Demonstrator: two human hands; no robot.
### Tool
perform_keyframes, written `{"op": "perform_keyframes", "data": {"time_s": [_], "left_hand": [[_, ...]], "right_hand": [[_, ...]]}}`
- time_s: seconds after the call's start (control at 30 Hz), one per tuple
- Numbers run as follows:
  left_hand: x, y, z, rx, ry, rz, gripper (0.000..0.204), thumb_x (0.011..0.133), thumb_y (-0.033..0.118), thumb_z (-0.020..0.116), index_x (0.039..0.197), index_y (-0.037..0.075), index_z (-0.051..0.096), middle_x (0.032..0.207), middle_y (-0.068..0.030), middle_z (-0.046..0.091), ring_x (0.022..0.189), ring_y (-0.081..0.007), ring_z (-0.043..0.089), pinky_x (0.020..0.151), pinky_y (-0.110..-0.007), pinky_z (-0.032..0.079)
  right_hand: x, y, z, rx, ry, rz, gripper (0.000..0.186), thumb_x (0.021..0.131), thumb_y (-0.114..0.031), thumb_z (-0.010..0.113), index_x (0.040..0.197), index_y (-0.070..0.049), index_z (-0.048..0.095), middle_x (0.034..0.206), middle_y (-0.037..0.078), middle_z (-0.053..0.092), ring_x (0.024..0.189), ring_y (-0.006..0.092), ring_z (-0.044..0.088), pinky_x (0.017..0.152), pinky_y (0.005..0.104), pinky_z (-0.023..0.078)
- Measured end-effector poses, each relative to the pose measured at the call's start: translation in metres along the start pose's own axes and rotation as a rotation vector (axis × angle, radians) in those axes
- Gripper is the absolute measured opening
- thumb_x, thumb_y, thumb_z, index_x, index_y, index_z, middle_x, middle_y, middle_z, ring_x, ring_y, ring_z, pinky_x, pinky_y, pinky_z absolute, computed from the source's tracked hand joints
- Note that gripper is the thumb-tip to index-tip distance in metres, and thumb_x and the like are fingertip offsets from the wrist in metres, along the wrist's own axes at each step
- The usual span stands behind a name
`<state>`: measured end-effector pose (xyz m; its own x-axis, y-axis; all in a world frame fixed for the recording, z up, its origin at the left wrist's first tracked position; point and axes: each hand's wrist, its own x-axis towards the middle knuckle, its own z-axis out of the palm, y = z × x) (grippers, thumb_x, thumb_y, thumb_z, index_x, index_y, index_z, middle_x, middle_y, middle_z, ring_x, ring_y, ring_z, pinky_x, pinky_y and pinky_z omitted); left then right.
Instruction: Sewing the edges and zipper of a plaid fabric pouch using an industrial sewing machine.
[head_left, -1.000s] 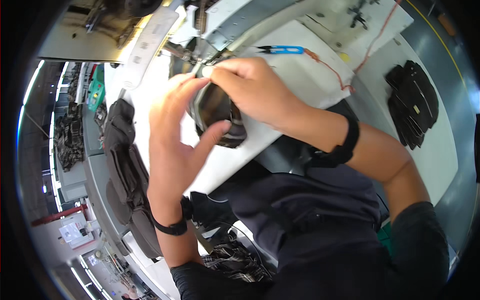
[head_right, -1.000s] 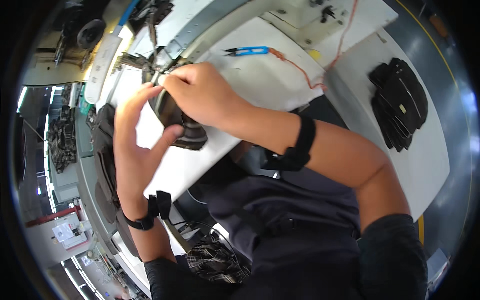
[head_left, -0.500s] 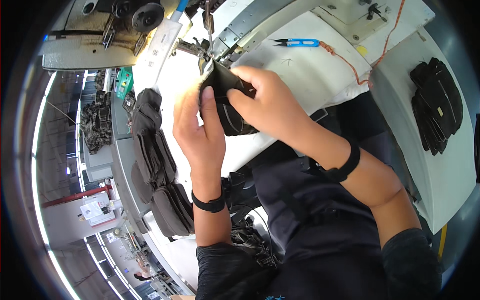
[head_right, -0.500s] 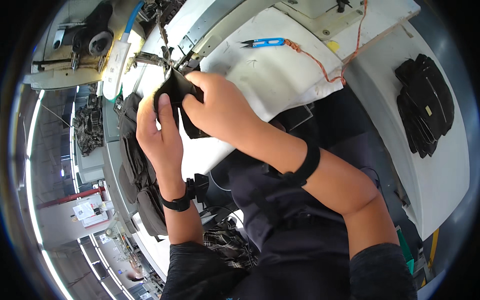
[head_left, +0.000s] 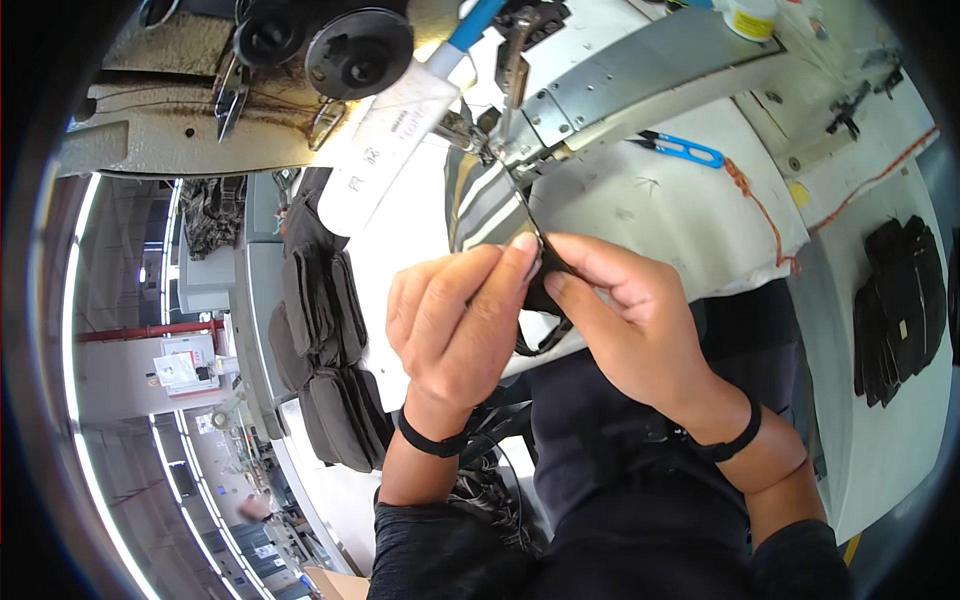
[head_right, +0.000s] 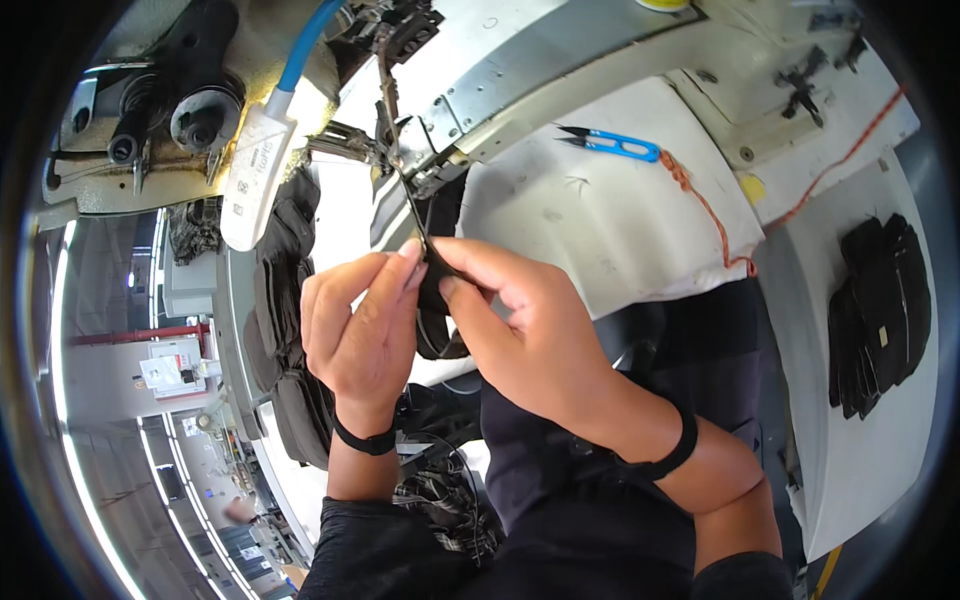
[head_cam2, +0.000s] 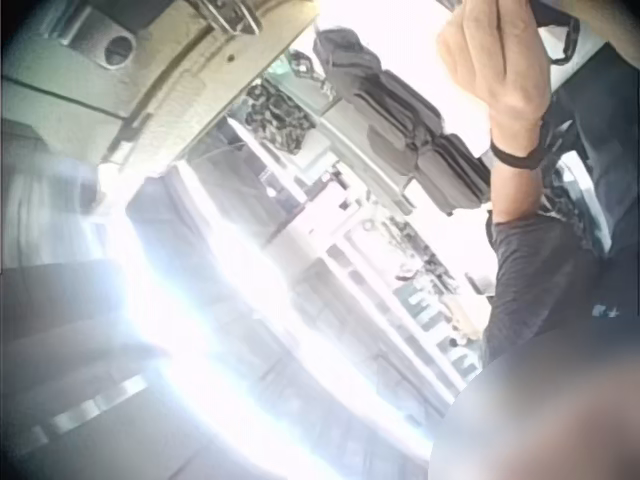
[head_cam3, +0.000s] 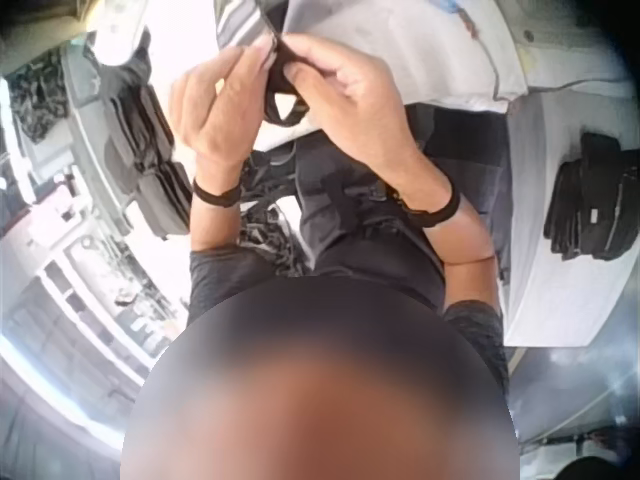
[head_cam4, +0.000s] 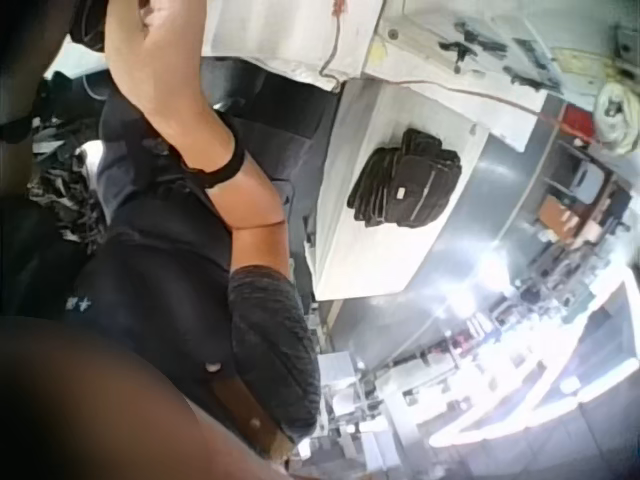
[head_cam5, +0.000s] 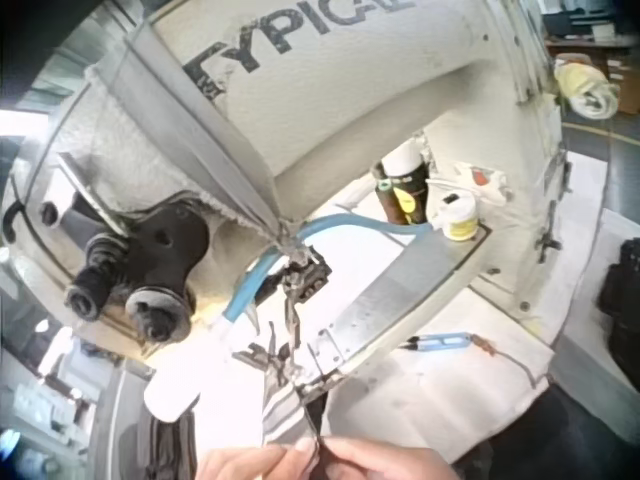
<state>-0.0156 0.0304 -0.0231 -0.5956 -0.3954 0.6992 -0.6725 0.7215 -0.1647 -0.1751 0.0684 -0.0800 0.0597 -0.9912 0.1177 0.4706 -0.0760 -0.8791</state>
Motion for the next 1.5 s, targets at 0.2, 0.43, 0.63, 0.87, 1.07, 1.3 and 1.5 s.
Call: {"op": "perform_keyframes", "data": {"time_s": [0.2, 0.43, 0.63, 0.87, 1.07, 1.3, 1.5], "left_hand": [[-0.002, -0.015, 0.012, 0.006, 0.036, 0.009, 0.028, 0.073, 0.005, 0.085, 0.102, 0.004, 0.083, 0.090, -0.0027, 0.070, 0.076, -0.0173, 0.066, 0.067, -0.031, 0.047], [0.003, -0.037, 0.025, -0.035, 0.081, 0.032, 0.032, 0.075, 0.004, 0.085, 0.107, 0.001, 0.081, 0.090, -0.0050, 0.070, 0.077, -0.0207, 0.069, 0.066, -0.032, 0.053], [0.004, -0.035, 0.019, -0.051, 0.036, -0.081, 0.030, 0.080, -0.002, 0.087, 0.109, 0.002, 0.081, 0.097, -0.0073, 0.072, 0.086, -0.0243, 0.072, 0.075, -0.035, 0.057], [0.005, -0.012, 0.031, 0.024, 0.126, -0.509, 0.016, 0.097, 0.004, 0.074, 0.112, 0.004, 0.078, 0.113, -0.0145, 0.065, 0.111, -0.0297, 0.061, 0.096, -0.040, 0.049], [-0.003, -0.045, 0.030, -0.337, 0.038, -0.471, 0.011, 0.102, 0.007, 0.067, 0.108, 0.000, 0.073, 0.107, -0.0127, 0.072, 0.097, -0.0234, 0.067, 0.085, -0.037, 0.053], [0.043, -0.162, 0.051, -0.718, -0.378, -0.683, 0.044, 0.111, 0.041, 0.057, 0.126, 0.002, 0.074, 0.131, -0.0103, 0.071, 0.118, -0.0185, 0.065, 0.104, -0.035, 0.049], [0.106, -0.121, 0.115, -0.616, -0.836, -0.774, 0.060, 0.102, 0.058, 0.068, 0.117, 0.001, 0.076, 0.107, -0.0063, 0.077, 0.106, -0.0167, 0.067, 0.104, -0.031, 0.046]], "right_hand": [[0.017, 0.010, -0.003, 0.060, -0.013, 0.003, 0.031, 0.106, 0.000, 0.056, 0.134, 0.003, 0.067, 0.092, -0.001, 0.067, 0.076, 0.0017, 0.051, 0.066, 0.0220, 0.045], [0.041, 0.019, 0.008, 0.061, 0.045, -0.077, 0.030, 0.103, -0.001, 0.059, 0.132, 0.004, 0.067, 0.093, 0.001, 0.071, 0.080, 0.0033, 0.058, 0.071, 0.0235, 0.050], [0.044, 0.012, 0.016, 0.145, 0.108, -0.083, 0.030, 0.098, 0.000, 0.059, 0.127, 0.004, 0.069, 0.097, 0.004, 0.075, 0.083, 0.0055, 0.062, 0.076, 0.0261, 0.054], [0.035, 0.021, 0.015, -0.263, 0.166, -0.209, 0.042, 0.095, 0.009, 0.051, 0.134, 0.004, 0.066, 0.117, 0.008, 0.074, 0.109, 0.0111, 0.065, 0.097, 0.0301, 0.052], [-0.010, 0.012, -0.020, -0.223, 0.052, -0.018, 0.039, 0.096, 0.008, 0.054, 0.133, 0.007, 0.067, 0.119, 0.011, 0.076, 0.109, 0.0108, 0.066, 0.095, 0.0281, 0.052], [-0.002, 0.003, -0.029, -0.197, -0.019, 0.075, 0.034, 0.096, 0.004, 0.057, 0.127, 0.007, 0.070, 0.113, 0.007, 0.077, 0.102, 0.0089, 0.066, 0.093, 0.0263, 0.052], [0.001, 0.011, -0.036, -0.050, 0.024, 0.058, 0.034, 0.095, -0.005, 0.059, 0.125, 0.006, 0.071, 0.092, 0.007, 0.073, 0.075, 0.0070, 0.062, 0.069, 0.0277, 0.053]]}}
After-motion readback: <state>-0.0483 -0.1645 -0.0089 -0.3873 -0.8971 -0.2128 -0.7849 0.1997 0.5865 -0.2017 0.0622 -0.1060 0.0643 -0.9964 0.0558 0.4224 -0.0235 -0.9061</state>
